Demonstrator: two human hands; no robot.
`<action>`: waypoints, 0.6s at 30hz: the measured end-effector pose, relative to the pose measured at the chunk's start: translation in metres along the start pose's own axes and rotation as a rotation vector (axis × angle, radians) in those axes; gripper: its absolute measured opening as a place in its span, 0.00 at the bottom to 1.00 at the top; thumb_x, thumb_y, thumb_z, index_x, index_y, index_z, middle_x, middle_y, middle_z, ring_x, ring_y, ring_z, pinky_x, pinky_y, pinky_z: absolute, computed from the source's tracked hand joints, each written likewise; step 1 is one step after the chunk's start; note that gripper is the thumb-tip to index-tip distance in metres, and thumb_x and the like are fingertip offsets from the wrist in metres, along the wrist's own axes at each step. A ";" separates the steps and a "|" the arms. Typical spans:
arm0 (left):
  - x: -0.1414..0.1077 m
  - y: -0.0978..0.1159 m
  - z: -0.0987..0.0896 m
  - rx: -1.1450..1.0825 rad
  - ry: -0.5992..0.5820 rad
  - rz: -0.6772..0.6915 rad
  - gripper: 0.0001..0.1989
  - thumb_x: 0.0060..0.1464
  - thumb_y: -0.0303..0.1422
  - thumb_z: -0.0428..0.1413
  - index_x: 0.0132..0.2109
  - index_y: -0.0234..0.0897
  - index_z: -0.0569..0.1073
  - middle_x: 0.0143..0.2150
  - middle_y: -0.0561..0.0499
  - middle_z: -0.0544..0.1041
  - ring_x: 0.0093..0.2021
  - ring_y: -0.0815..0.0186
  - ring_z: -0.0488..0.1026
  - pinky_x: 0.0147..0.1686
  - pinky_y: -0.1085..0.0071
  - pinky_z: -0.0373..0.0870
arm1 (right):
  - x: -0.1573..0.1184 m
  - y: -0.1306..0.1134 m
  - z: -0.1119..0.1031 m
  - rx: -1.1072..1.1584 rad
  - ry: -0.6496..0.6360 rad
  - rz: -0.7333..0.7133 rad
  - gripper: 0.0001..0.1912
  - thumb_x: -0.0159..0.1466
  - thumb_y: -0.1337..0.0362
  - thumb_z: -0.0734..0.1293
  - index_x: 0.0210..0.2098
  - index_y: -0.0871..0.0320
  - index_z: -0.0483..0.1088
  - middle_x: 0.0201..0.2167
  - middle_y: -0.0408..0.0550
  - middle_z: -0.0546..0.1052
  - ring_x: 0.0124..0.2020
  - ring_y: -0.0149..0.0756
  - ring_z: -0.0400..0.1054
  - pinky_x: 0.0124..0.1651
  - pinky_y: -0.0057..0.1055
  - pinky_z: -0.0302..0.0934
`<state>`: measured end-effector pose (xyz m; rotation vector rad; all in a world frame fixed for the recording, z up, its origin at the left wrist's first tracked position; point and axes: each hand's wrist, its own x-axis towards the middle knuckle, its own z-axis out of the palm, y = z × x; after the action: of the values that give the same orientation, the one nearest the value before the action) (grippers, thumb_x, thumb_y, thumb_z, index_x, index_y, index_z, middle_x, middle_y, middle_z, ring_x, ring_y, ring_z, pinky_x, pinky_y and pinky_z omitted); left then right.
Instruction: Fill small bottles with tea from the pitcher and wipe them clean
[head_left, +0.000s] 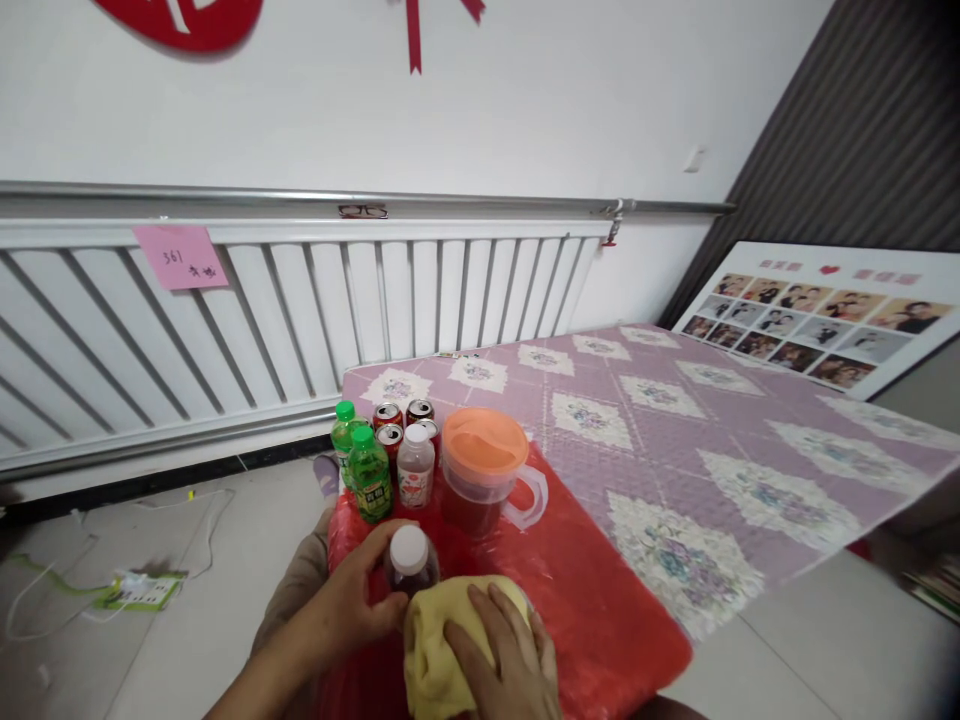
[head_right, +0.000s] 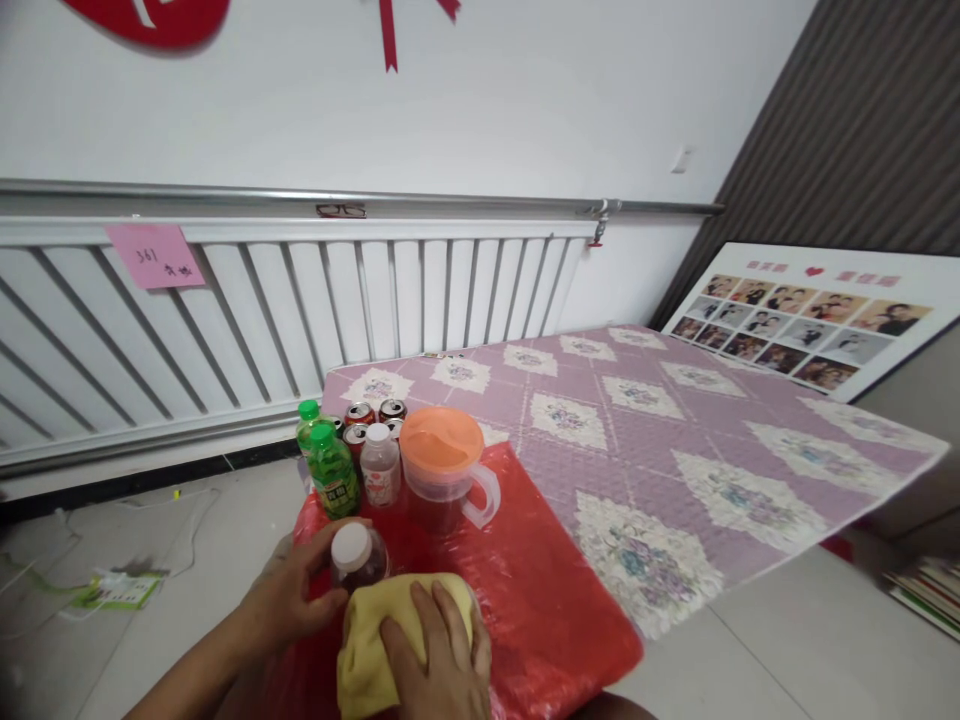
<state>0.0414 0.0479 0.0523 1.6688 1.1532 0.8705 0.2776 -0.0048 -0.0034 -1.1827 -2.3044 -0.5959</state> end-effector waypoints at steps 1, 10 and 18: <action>0.000 -0.002 -0.004 -0.016 -0.032 0.000 0.36 0.42 0.20 0.55 0.61 0.39 0.62 0.62 0.45 0.69 0.63 0.54 0.64 0.65 0.56 0.58 | -0.001 0.001 -0.002 -0.018 -0.003 -0.015 0.16 0.61 0.63 0.64 0.48 0.43 0.71 0.51 0.47 0.78 0.48 0.52 0.73 0.43 0.48 0.63; -0.001 0.011 -0.005 0.099 0.024 -0.014 0.39 0.41 0.21 0.57 0.63 0.41 0.61 0.62 0.45 0.70 0.62 0.52 0.65 0.64 0.52 0.58 | 0.020 0.026 -0.022 0.130 0.187 0.267 0.21 0.62 0.66 0.60 0.54 0.61 0.64 0.52 0.60 0.74 0.54 0.52 0.67 0.51 0.49 0.59; -0.004 0.010 0.014 0.019 0.185 -0.063 0.27 0.44 0.32 0.65 0.52 0.39 0.67 0.50 0.45 0.76 0.49 0.56 0.75 0.51 0.61 0.73 | 0.058 -0.004 -0.009 0.296 0.313 0.212 0.16 0.64 0.69 0.58 0.51 0.58 0.64 0.53 0.56 0.71 0.56 0.48 0.63 0.54 0.48 0.56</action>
<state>0.0561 0.0389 0.0567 1.5843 1.3355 0.9923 0.2471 0.0240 0.0373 -1.0865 -1.8970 -0.3206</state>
